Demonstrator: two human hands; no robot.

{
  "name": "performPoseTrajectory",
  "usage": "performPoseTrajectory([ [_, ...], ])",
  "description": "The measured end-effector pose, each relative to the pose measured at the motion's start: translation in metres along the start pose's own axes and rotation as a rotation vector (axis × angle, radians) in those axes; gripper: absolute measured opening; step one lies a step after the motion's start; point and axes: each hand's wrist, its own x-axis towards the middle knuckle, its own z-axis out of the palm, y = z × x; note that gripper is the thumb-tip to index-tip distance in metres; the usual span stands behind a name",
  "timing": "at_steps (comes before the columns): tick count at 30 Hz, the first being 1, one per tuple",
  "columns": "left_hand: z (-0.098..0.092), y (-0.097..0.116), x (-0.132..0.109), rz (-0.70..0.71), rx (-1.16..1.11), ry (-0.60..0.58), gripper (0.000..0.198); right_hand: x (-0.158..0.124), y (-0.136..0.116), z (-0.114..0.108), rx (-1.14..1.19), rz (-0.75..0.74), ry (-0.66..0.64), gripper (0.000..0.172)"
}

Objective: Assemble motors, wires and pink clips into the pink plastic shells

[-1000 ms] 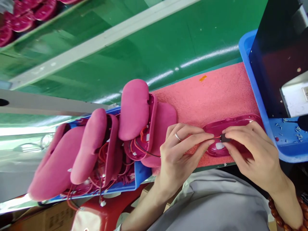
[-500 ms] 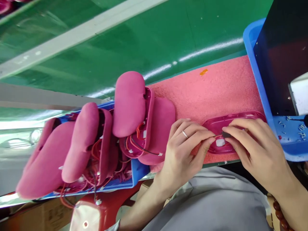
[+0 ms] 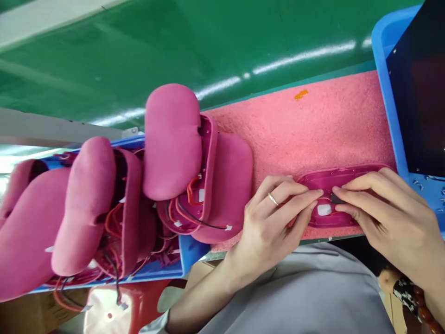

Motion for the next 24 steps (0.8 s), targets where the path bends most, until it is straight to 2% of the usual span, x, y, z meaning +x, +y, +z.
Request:
performPoseTrajectory([
  [5, -0.001, 0.001, -0.001, -0.001, -0.004, -0.005, 0.017, 0.004, -0.002, 0.000, 0.013, 0.008, -0.014, 0.020],
  [11, 0.000, 0.000, -0.001, -0.007, 0.004, -0.006, 0.017, 0.004, -0.006, -0.005, -0.049, 0.024, -0.031, 0.017],
  [17, -0.002, 0.001, 0.000, -0.015, -0.006, -0.016, 0.019, 0.016, -0.006, -0.007, -0.056, 0.072, -0.086, 0.024],
  [20, -0.005, 0.009, 0.003, -0.052, 0.113, -0.033, 0.021, 0.017, -0.001, -0.007, -0.010, 0.104, -0.095, 0.026],
  [24, -0.008, 0.021, 0.013, -0.054, 0.263, -0.106, 0.015, 0.010, 0.004, -0.008, -0.008, 0.026, -0.087, 0.014],
])
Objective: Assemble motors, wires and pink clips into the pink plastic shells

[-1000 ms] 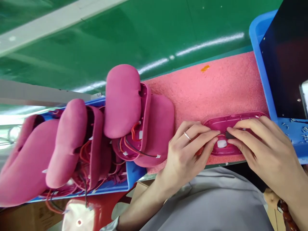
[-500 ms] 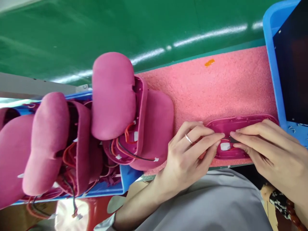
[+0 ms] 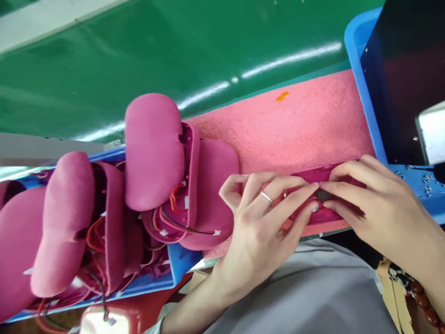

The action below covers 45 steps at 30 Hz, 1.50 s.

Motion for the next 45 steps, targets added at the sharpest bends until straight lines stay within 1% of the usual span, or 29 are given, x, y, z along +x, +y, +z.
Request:
performPoseTrajectory([
  [2, -0.002, 0.004, 0.005, 0.043, 0.015, -0.027, 0.014, -0.004, 0.002, -0.001, -0.040, -0.006, 0.035, 0.012],
  [6, -0.004, 0.009, 0.016, 0.112, 0.034, -0.080, 0.011, -0.009, 0.007, -0.001, -0.042, 0.045, 0.110, 0.013],
  [11, -0.004, 0.013, 0.026, 0.138, 0.065, -0.137, 0.009, -0.010, 0.018, 0.006, 0.103, 0.050, 0.112, 0.017],
  [14, -0.002, 0.018, 0.031, 0.109, 0.063, -0.139, 0.003, -0.007, 0.024, 0.010, 0.153, 0.043, 0.102, 0.013],
  [16, 0.000, 0.023, 0.034, 0.048, 0.091, -0.138, 0.011, -0.005, 0.027, 0.010, 0.148, 0.046, 0.097, 0.017],
  [18, 0.002, 0.028, 0.037, 0.019, 0.132, -0.137, 0.019, -0.003, 0.029, 0.010, 0.136, 0.041, 0.094, 0.021],
  [23, 0.005, 0.038, 0.044, 0.064, 0.227, -0.171, 0.025, -0.004, 0.031, 0.011, 0.170, 0.024, 0.081, 0.013],
  [25, 0.006, 0.040, 0.045, 0.111, 0.301, -0.192, 0.028, -0.005, 0.033, 0.012, 0.169, 0.011, 0.077, 0.021],
  [27, 0.006, 0.040, 0.044, 0.135, 0.328, -0.212, 0.029, -0.006, 0.035, 0.011, 0.154, -0.010, 0.055, 0.030],
  [28, 0.006, 0.039, 0.043, 0.143, 0.326, -0.216, 0.030, -0.006, 0.036, 0.010, 0.150, -0.023, 0.045, 0.031],
  [32, 0.001, 0.031, 0.037, 0.201, 0.313, -0.203, 0.032, -0.007, 0.040, 0.007, 0.209, -0.063, 0.023, 0.031],
  [36, -0.014, 0.026, 0.038, 0.138, 0.200, -0.311, 0.044, -0.008, 0.039, 0.006, 0.203, -0.033, 0.048, 0.027],
  [37, -0.017, 0.026, 0.040, 0.141, 0.206, -0.331, 0.043, -0.008, 0.038, 0.007, 0.209, -0.030, 0.060, 0.025],
  [39, -0.022, 0.029, 0.044, 0.172, 0.249, -0.365, 0.032, -0.008, 0.037, 0.008, 0.219, -0.029, 0.082, 0.023],
  [41, -0.022, 0.032, 0.049, 0.197, 0.274, -0.392, 0.024, -0.007, 0.035, 0.008, 0.228, -0.011, 0.094, 0.022],
  [43, -0.017, 0.036, 0.053, 0.193, 0.278, -0.388, 0.025, -0.007, 0.034, 0.009, 0.247, 0.007, 0.094, 0.022],
  [45, -0.008, 0.039, 0.056, 0.173, 0.284, -0.356, 0.028, -0.007, 0.033, 0.009, 0.268, 0.018, 0.085, 0.023],
])
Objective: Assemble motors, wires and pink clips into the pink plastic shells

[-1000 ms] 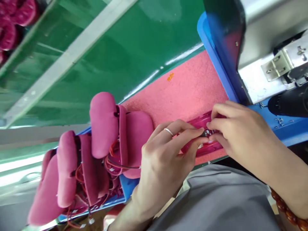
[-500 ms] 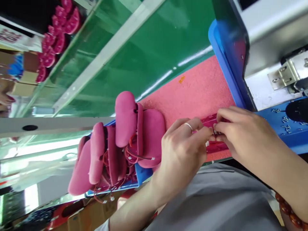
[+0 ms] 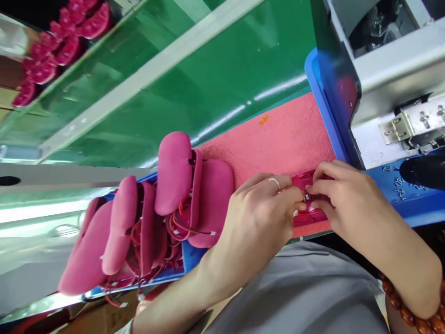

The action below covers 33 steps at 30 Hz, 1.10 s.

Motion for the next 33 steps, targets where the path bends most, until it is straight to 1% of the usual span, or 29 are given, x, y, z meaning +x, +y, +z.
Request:
performPoseTrajectory([
  [2, 0.008, 0.006, 0.004, -0.024, 0.014, 0.042, 0.029, -0.001, -0.001, -0.001, 0.009, -0.001, -0.013, 0.025],
  [6, 0.020, 0.018, 0.005, -0.041, 0.088, 0.218, 0.029, -0.001, -0.003, -0.007, 0.016, 0.009, -0.057, 0.023],
  [7, 0.021, 0.019, 0.005, -0.039, 0.092, 0.239, 0.028, -0.001, -0.003, -0.009, 0.010, 0.010, -0.065, 0.023],
  [8, 0.021, 0.020, 0.005, -0.033, 0.085, 0.236, 0.027, 0.000, -0.003, -0.010, -0.001, 0.013, -0.069, 0.023],
  [11, 0.021, 0.019, 0.005, 0.000, 0.057, 0.164, 0.025, 0.002, -0.003, -0.013, -0.042, -0.011, -0.078, 0.023],
  [12, 0.022, 0.018, 0.004, 0.015, 0.060, 0.162, 0.024, 0.002, -0.003, -0.013, -0.064, -0.024, -0.075, 0.022],
  [14, 0.025, 0.014, 0.000, 0.040, 0.041, 0.203, 0.024, 0.000, -0.005, -0.012, -0.116, -0.044, -0.044, 0.020],
  [16, 0.029, 0.007, -0.006, 0.052, -0.015, 0.251, 0.025, -0.005, -0.010, -0.010, -0.170, -0.028, 0.016, 0.019],
  [18, 0.034, -0.002, -0.014, 0.033, -0.095, 0.276, 0.023, -0.011, -0.015, -0.007, -0.170, 0.018, 0.073, 0.034],
  [20, 0.038, -0.010, -0.021, -0.015, -0.187, 0.285, 0.013, -0.016, -0.018, -0.006, -0.119, 0.050, 0.100, 0.049],
  [21, 0.040, -0.014, -0.024, -0.040, -0.241, 0.289, 0.008, -0.018, -0.019, -0.004, -0.088, 0.063, 0.108, 0.052],
  [22, 0.042, -0.016, -0.027, -0.060, -0.290, 0.294, 0.007, -0.020, -0.019, -0.003, -0.064, 0.077, 0.110, 0.053],
  [24, 0.045, -0.019, -0.029, -0.066, -0.343, 0.302, 0.011, -0.021, -0.018, 0.000, -0.035, 0.113, 0.127, 0.049],
  [26, 0.047, -0.019, -0.030, -0.047, -0.353, 0.304, 0.010, -0.021, -0.016, 0.003, -0.022, 0.142, 0.166, 0.037],
  [29, 0.045, -0.016, -0.029, -0.018, -0.346, 0.285, 0.012, -0.020, -0.015, 0.007, -0.051, 0.129, 0.229, 0.019],
  [30, 0.043, -0.015, -0.028, -0.016, -0.332, 0.269, 0.014, -0.019, -0.015, 0.008, -0.072, 0.119, 0.241, 0.017],
  [33, 0.037, -0.013, -0.022, -0.018, -0.242, 0.196, 0.017, -0.015, -0.017, 0.009, -0.121, 0.083, 0.241, 0.020],
])
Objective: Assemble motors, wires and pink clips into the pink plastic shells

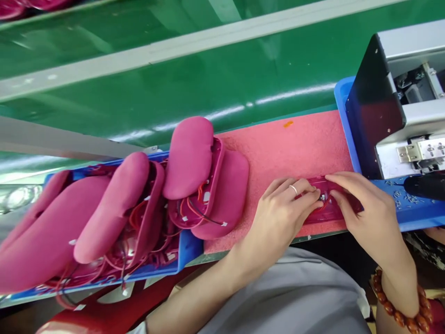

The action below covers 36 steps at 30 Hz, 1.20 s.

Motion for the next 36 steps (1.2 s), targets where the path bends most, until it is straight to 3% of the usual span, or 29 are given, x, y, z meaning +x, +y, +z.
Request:
performPoseTrajectory([
  [7, 0.001, 0.005, 0.001, 0.020, 0.095, -0.007, 0.009, 0.007, -0.014, 0.003, -0.042, -0.042, 0.101, 0.011],
  [11, 0.003, 0.003, -0.005, -0.065, -0.041, 0.020, 0.008, 0.006, -0.021, 0.004, -0.105, -0.073, 0.164, 0.015],
  [19, 0.008, -0.003, -0.013, -0.137, -0.421, 0.025, 0.038, -0.003, -0.020, -0.001, -0.204, -0.040, 0.053, 0.023],
  [24, 0.008, -0.005, -0.014, -0.234, -0.505, 0.010, 0.054, -0.005, -0.030, -0.001, -0.052, 0.019, 0.033, 0.007],
  [28, 0.004, -0.006, -0.015, -0.238, -0.556, 0.011, 0.045, -0.002, -0.028, -0.002, -0.007, 0.017, -0.106, 0.011],
  [33, 0.001, -0.007, -0.022, -0.261, -0.485, 0.027, 0.030, 0.004, -0.024, -0.006, -0.146, -0.029, -0.178, 0.022],
  [36, 0.003, -0.009, -0.025, -0.250, -0.464, 0.038, 0.027, 0.006, -0.026, -0.007, -0.180, -0.097, -0.215, 0.017],
])
